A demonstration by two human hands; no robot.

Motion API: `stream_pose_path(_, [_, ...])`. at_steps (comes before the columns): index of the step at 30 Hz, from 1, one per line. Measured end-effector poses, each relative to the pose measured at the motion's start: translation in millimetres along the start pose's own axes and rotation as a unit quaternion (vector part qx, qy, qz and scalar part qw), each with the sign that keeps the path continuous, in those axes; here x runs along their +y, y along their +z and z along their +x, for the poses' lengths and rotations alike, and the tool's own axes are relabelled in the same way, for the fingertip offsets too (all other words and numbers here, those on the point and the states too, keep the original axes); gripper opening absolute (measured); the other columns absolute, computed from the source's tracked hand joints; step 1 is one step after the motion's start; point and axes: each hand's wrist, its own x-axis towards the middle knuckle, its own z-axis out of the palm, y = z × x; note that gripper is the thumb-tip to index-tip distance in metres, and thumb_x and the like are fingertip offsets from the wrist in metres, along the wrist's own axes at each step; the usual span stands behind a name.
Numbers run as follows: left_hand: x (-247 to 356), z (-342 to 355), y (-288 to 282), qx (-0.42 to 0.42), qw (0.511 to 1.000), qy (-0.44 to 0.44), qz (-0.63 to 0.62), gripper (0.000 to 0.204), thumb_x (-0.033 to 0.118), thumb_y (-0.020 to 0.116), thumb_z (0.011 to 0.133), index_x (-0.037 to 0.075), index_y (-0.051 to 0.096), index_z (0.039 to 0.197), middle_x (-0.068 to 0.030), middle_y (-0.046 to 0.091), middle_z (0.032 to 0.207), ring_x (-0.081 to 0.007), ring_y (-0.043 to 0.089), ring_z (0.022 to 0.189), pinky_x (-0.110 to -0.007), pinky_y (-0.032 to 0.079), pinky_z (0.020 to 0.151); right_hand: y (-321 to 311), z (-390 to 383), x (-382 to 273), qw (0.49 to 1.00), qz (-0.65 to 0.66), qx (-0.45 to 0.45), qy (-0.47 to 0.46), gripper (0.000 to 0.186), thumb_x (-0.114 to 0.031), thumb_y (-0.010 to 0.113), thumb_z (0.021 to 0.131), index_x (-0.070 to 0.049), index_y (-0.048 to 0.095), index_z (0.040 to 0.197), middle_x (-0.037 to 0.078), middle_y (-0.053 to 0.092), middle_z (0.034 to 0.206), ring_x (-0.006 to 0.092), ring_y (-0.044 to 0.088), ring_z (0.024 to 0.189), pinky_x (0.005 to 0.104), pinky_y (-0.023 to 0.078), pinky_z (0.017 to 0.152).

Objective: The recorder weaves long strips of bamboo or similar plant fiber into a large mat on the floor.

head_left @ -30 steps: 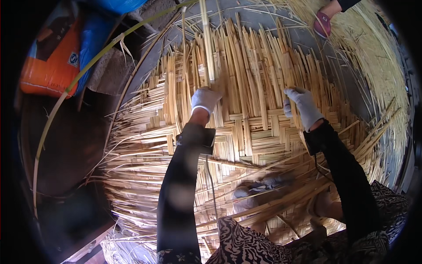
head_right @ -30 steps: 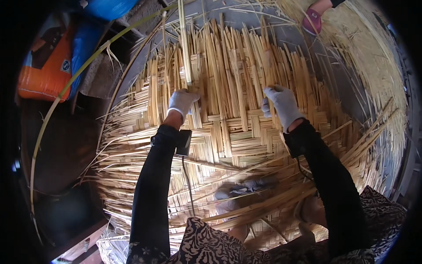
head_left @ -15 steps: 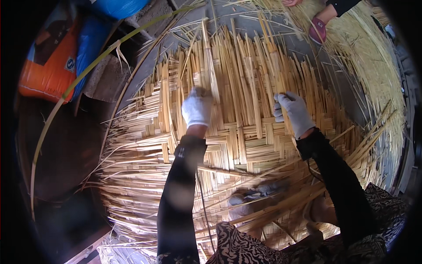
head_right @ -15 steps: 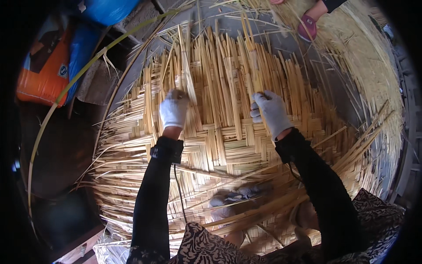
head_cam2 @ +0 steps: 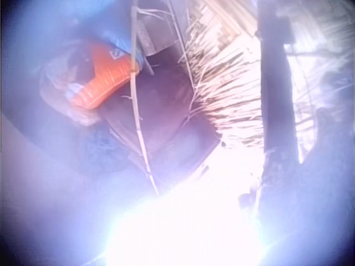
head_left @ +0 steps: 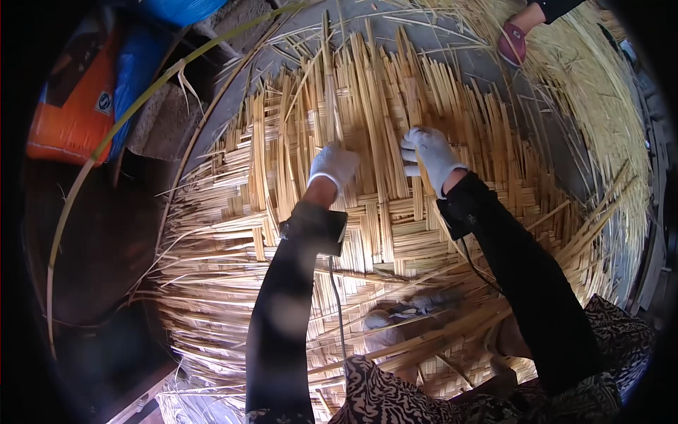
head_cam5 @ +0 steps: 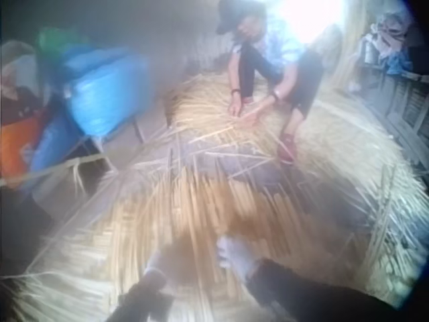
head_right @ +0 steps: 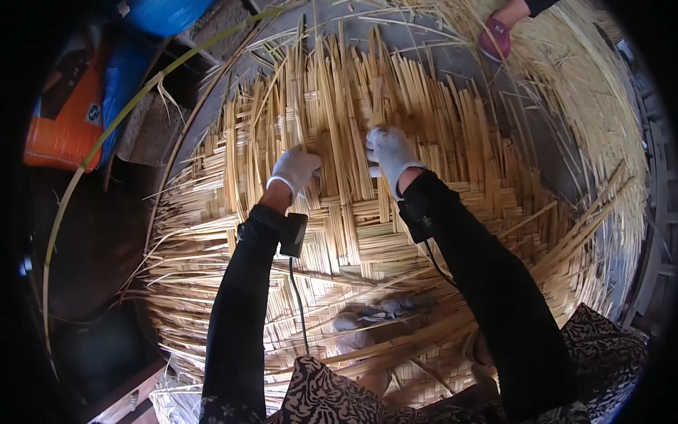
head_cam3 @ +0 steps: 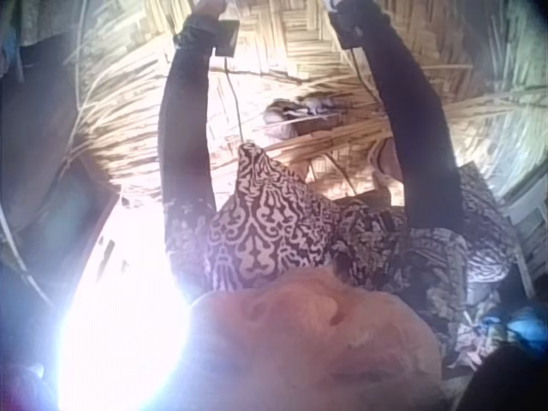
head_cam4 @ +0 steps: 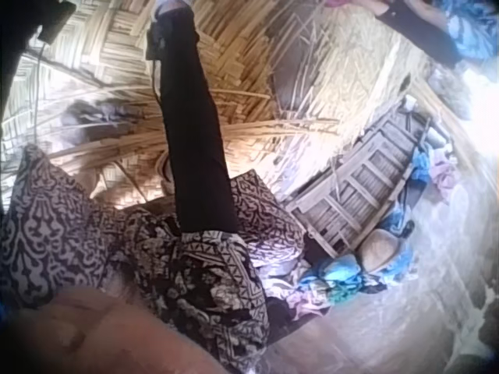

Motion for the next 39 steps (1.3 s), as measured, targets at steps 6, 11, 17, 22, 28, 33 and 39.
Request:
stream_pose_path(6, [-30.9, 4.7, 28.8, 0.003, 0.925, 0.053, -0.376, 0.016, 0.014, 0.058, 0.077, -0.002, 0.061, 0.078, -0.0126, 0.063, 0.077, -0.0166, 0.062, 0.068, -0.028, 0.049, 0.053, -13.1, 23.8, 28.0, 0.988, 0.134, -0.018, -0.076, 0.019, -0.023, 0.042, 0.088, -0.006, 0.047, 0.095, 0.004, 0.053, 0.072, 0.0155, 0.053, 0.056, 0.0319, 0.047, 0.048])
stream_pose_path(11, [18.9, -30.2, 27.2, 0.267, 0.948, 0.000, -0.172, 0.021, 0.025, 0.057, 0.079, 0.005, 0.062, 0.077, -0.0035, 0.058, 0.055, -0.0164, 0.058, 0.047, -0.025, 0.048, 0.047, -19.5, 25.2, 16.7, 0.998, 0.049, 0.019, -0.029, 0.018, -0.022, 0.042, 0.088, -0.006, 0.050, 0.092, 0.004, 0.052, 0.069, 0.0142, 0.050, 0.049, 0.0297, 0.044, 0.044])
stream_pose_path(17, [-2.4, -17.5, -7.2, -0.174, 0.520, 0.164, -0.820, 0.073, 0.061, 0.021, 0.085, -0.004, 0.052, 0.092, -0.0180, 0.060, 0.079, -0.0276, 0.061, 0.070, -0.039, 0.051, 0.070, -9.6, 15.9, 10.3, 0.998, -0.052, -0.020, -0.033, 0.020, -0.018, 0.044, 0.087, -0.003, 0.056, 0.095, 0.000, 0.053, 0.080, 0.0093, 0.050, 0.073, 0.0206, 0.041, 0.064])
stream_pose_path(22, [-2.8, 7.6, 0.6, -0.174, 0.582, -0.023, -0.794, 0.035, 0.028, 0.042, 0.089, -0.003, 0.055, 0.095, -0.0182, 0.059, 0.093, -0.0316, 0.059, 0.083, -0.046, 0.050, 0.075, -18.5, 22.4, 23.0, 0.991, -0.057, -0.035, -0.119, 0.019, -0.012, 0.044, 0.086, -0.002, 0.056, 0.096, 0.001, 0.054, 0.079, 0.0100, 0.051, 0.073, 0.0223, 0.042, 0.064])
stream_pose_path(28, [11.3, 3.9, -19.6, -0.164, 0.629, 0.026, -0.760, 0.027, 0.024, 0.058, 0.082, -0.001, 0.056, 0.092, -0.0119, 0.059, 0.078, -0.0260, 0.061, 0.070, -0.041, 0.053, 0.065, -13.9, 24.0, -19.7, 0.879, -0.429, -0.205, -0.018, 0.017, -0.003, 0.045, 0.082, 0.001, 0.057, 0.094, 0.007, 0.058, 0.077, 0.0127, 0.056, 0.060, 0.0244, 0.049, 0.053])
stream_pose_path(33, [-6.1, 11.0, -9.5, 0.210, 0.661, 0.122, -0.710, 0.016, 0.013, 0.056, 0.083, 0.000, 0.057, 0.092, -0.0081, 0.060, 0.076, -0.0174, 0.058, 0.060, -0.027, 0.051, 0.054, -23.7, -0.4, -23.0, 0.915, -0.309, -0.233, -0.112, 0.028, 0.002, 0.049, 0.076, 0.002, 0.055, 0.103, 0.008, 0.056, 0.074, 0.0127, 0.054, 0.057, 0.0244, 0.045, 0.047])
stream_pose_path(39, [12.1, -9.3, -49.5, 0.235, 0.769, -0.019, -0.594, 0.034, 0.038, 0.051, 0.084, 0.005, 0.053, 0.079, -0.0049, 0.052, 0.057, -0.0149, 0.051, 0.046, -0.028, 0.044, 0.040, -75.7, -10.6, -8.2, 0.946, -0.260, -0.190, 0.040, 0.018, -0.010, 0.055, 0.082, 0.007, 0.056, 0.088, 0.008, 0.054, 0.064, 0.0117, 0.051, 0.047, 0.0240, 0.042, 0.039])
